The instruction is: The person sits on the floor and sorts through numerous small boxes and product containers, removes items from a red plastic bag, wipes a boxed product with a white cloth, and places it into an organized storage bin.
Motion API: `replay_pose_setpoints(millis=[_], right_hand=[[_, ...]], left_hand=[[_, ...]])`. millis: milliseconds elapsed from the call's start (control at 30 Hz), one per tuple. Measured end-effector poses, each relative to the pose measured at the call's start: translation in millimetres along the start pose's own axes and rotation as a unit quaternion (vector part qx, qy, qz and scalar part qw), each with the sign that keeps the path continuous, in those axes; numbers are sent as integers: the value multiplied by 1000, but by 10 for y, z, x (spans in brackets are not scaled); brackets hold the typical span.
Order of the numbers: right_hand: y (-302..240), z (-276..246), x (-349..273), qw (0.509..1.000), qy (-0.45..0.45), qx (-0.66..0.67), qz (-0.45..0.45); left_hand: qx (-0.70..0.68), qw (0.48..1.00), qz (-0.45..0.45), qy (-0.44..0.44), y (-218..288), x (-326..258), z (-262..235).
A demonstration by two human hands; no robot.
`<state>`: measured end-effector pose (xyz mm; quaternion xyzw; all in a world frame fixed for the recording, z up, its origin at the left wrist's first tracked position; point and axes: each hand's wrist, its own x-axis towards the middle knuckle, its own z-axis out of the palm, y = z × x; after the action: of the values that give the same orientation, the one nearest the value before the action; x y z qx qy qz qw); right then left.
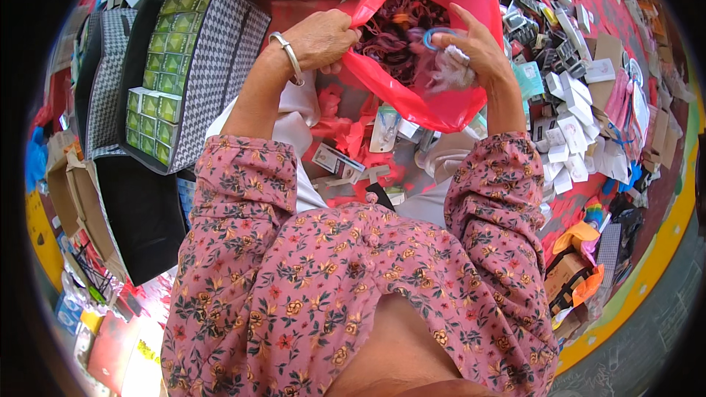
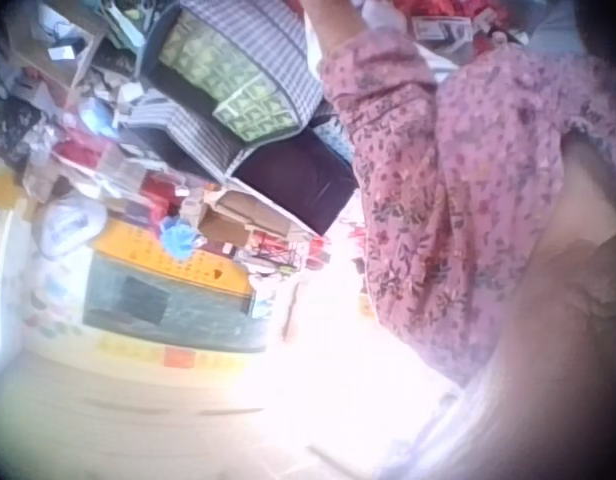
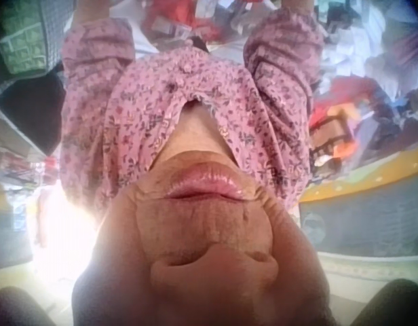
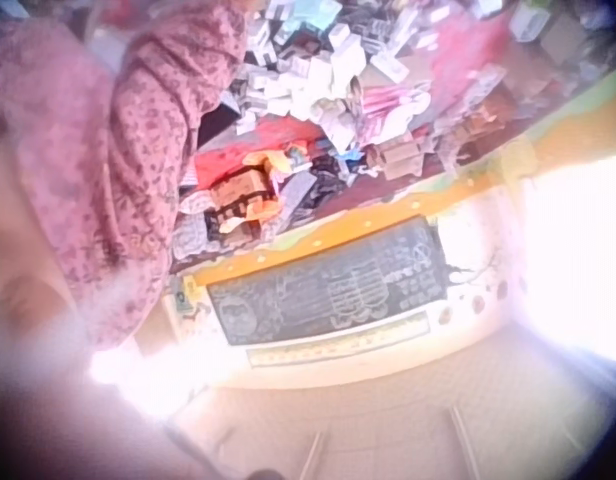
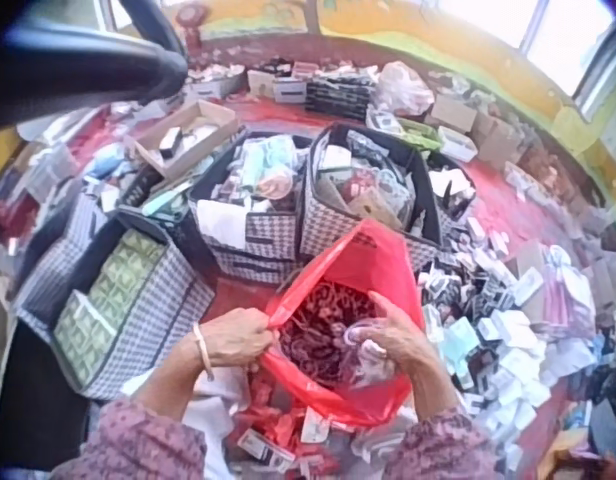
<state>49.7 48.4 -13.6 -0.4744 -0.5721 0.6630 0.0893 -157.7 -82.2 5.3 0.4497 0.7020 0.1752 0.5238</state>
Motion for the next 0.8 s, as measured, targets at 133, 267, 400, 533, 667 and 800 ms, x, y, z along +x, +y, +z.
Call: replay_pose_setpoints(millis=[133,267,400,533,667,800], right_hand=[[276,-265,306,978,47,-205,-9],[397,-159,304,865,120,-484,-64],[574,-113,475,880,67,-468,34],[1054,-126,716,948,80,-301,56],[1196,-61,829,988,-60,-140,-30],[643,333,531,951,-140,-269,-55]], left_hand=[[35,999,34,-12,-41,20,5],[16,1000,4,1,-1,-8,7],[24,1000,-2,9,5,-45,11],[31,1000,-4,-2,49,-19,5],[17,1000,7,2,64,6,34],[5,1000,-3,5,-38,21,17]])
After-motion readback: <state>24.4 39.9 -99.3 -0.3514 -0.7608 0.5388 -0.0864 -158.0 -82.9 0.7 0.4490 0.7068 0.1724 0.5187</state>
